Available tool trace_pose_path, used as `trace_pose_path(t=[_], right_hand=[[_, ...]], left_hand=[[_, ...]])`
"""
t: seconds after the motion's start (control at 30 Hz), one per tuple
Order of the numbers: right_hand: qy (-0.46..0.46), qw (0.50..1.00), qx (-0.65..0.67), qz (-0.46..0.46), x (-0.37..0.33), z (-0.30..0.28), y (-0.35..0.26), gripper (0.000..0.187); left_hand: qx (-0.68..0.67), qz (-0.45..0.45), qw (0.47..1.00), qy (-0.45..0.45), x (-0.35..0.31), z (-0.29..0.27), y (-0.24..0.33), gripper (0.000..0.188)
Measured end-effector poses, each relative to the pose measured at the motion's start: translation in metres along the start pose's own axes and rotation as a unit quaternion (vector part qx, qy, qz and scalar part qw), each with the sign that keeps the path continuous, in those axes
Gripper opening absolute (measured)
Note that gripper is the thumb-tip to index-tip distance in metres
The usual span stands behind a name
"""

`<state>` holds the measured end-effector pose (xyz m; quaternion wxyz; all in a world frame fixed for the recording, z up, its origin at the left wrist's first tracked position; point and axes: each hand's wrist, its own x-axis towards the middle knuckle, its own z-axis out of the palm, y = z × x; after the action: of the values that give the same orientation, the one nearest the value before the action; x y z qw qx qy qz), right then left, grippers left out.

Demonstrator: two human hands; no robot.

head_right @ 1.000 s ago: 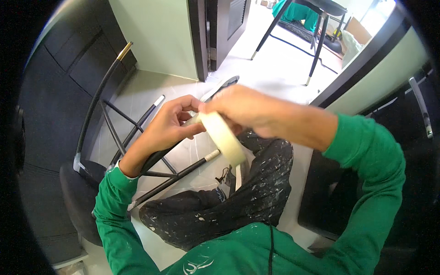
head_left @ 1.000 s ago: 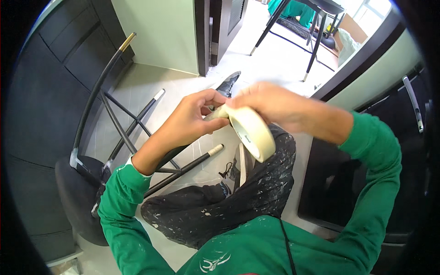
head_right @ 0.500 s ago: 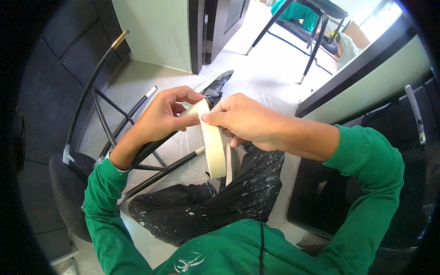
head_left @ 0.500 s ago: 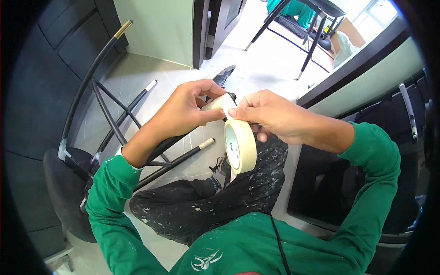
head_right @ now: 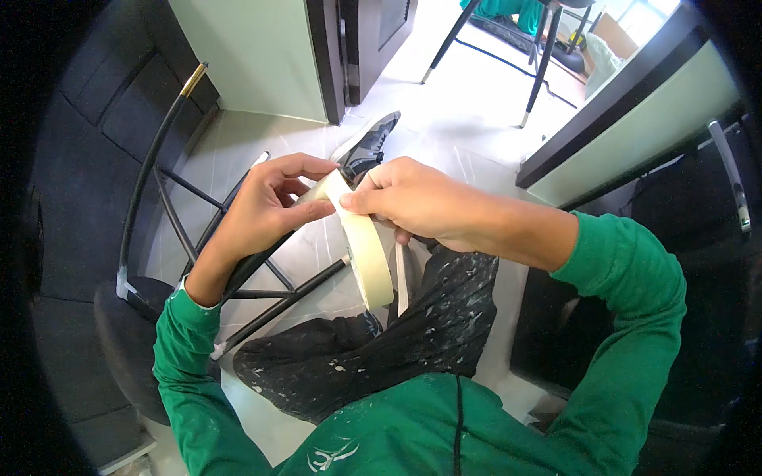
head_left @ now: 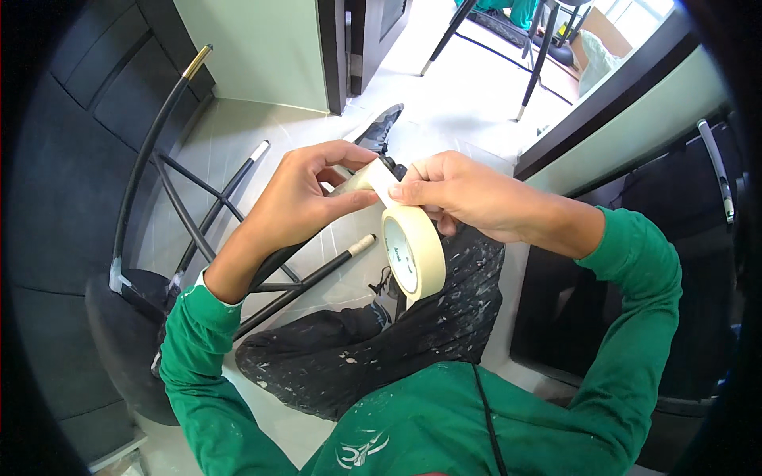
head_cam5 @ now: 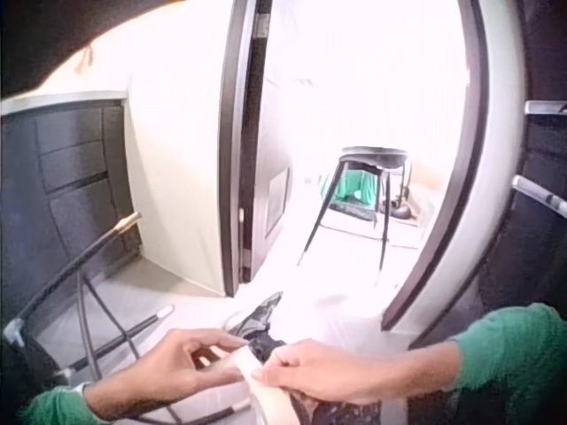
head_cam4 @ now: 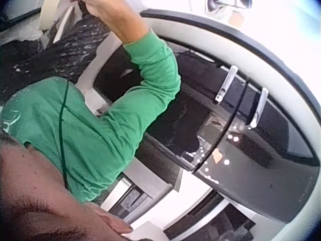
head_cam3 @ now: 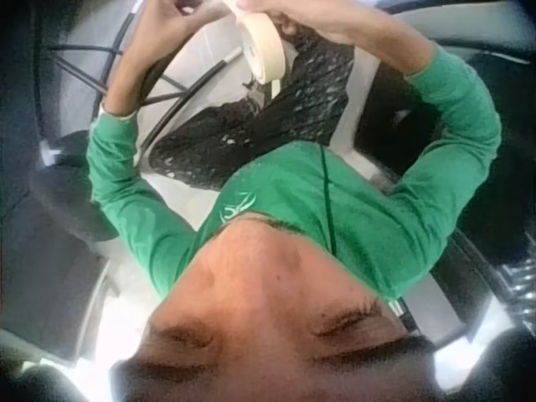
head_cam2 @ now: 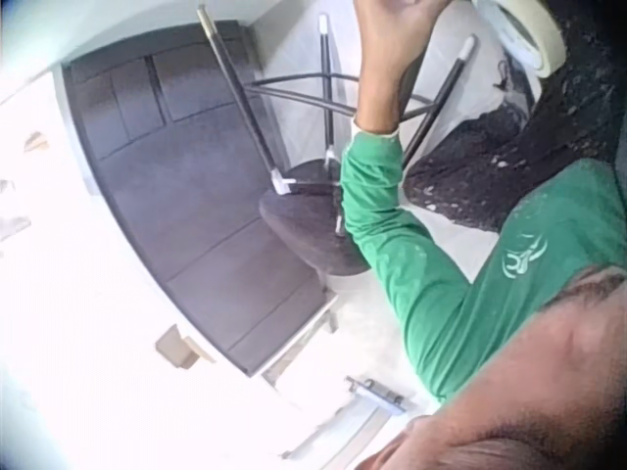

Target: The person wraps masking tape around the bottom of the black legs of a stool while sitting on the floor, handling the stool and the roll of tape.

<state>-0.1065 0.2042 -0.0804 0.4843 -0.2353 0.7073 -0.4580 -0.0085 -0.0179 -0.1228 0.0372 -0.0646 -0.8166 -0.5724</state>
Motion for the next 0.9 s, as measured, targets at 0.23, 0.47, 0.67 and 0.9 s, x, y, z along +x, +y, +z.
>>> trace_pose_path(t=[0.23,0.47,0.67,0.9], right_hand=[[0.007,0.999,0.042,-0.016,0.004,0.003,-0.012,0.027],[0.019,0.998,0.053,0.000,0.004,0.004,-0.028,0.029],[0.018,0.998,0.062,0.008,-0.001,0.003,-0.018,0.025],[0.016,0.995,0.101,0.001,-0.004,0.007,0.005,0.024]], left_hand=[[-0.024,-0.017,1.000,-0.003,-0.001,0.000,-0.002,0.042],[-0.016,-0.017,1.000,0.004,-0.003,0.001,-0.001,0.039],[-0.010,-0.014,1.000,0.013,-0.005,0.002,0.002,0.042],[0.006,-0.005,1.000,0.024,-0.010,0.004,-0.001,0.044]])
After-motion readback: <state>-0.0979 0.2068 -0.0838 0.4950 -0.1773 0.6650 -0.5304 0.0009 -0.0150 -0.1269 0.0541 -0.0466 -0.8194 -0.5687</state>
